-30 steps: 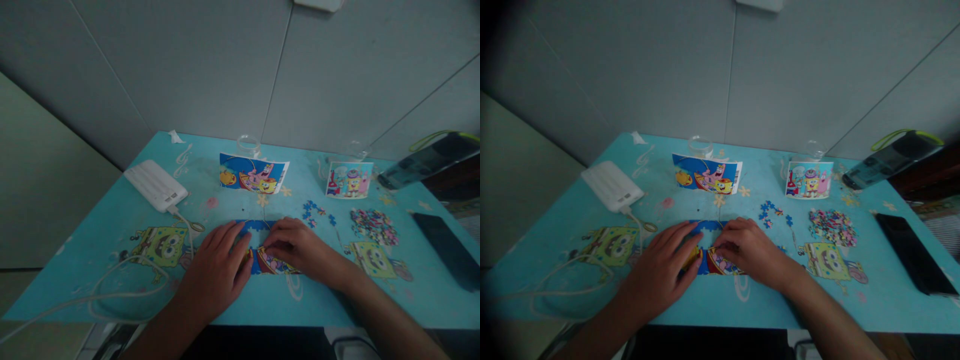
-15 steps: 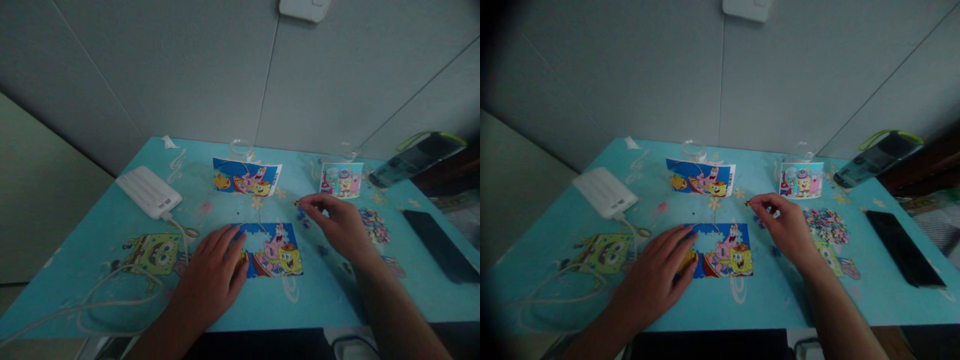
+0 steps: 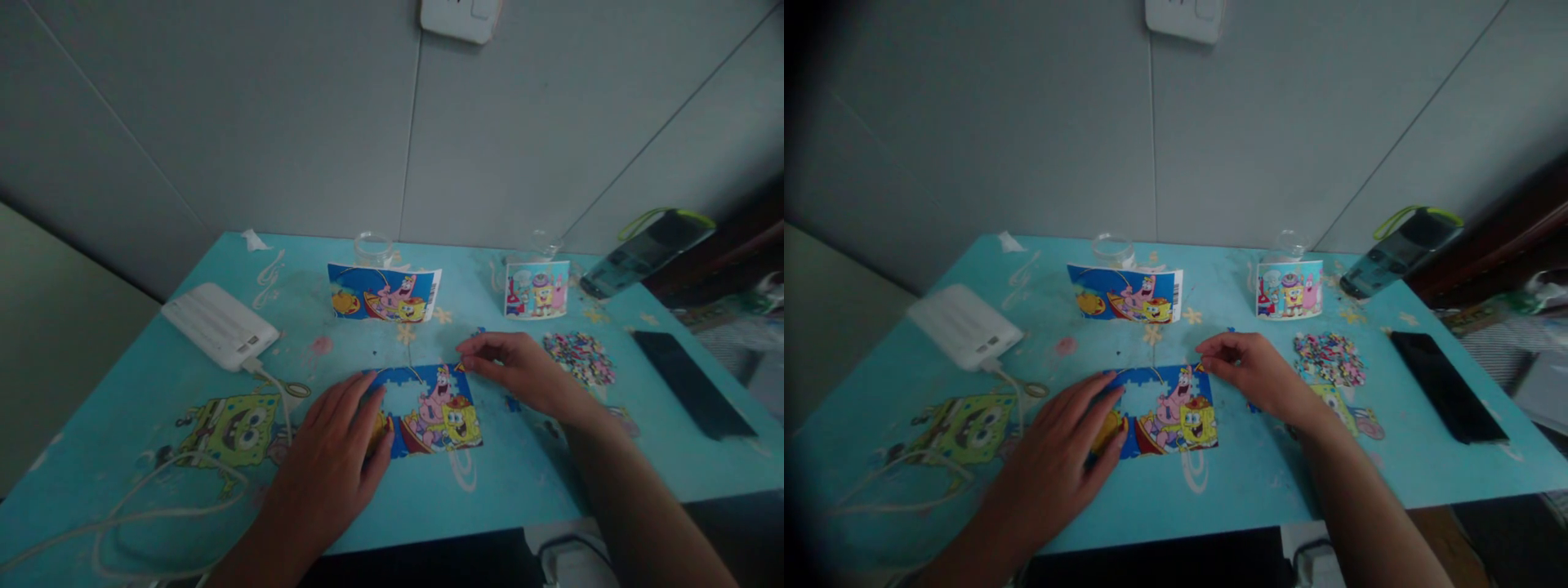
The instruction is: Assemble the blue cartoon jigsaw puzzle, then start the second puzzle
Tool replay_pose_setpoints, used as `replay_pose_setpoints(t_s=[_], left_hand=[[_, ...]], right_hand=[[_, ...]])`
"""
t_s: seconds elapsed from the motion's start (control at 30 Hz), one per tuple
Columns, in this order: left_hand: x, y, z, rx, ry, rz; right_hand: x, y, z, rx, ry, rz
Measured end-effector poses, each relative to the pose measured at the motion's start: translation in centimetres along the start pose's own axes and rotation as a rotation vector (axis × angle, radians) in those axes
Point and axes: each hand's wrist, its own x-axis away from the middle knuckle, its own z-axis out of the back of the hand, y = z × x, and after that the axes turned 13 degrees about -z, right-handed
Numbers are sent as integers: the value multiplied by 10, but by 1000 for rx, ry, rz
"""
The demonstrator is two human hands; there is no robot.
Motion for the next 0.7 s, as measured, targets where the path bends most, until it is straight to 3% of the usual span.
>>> replay_pose_setpoints(t_s=[0.4, 0.47, 0.63, 0.7], left_hand=[[-1, 0, 0, -11, 9, -7], [0, -1, -1, -12, -1, -7], [2, -3, -3, -12, -4, -17], [2, -4, -3, -11, 4, -24]], right_hand=[[-1, 3, -1, 0, 6, 55], [-3, 8, 4, -21, 107, 52], [-12, 29, 30, -112, 602, -16], [-15, 37, 39, -53, 697, -47]])
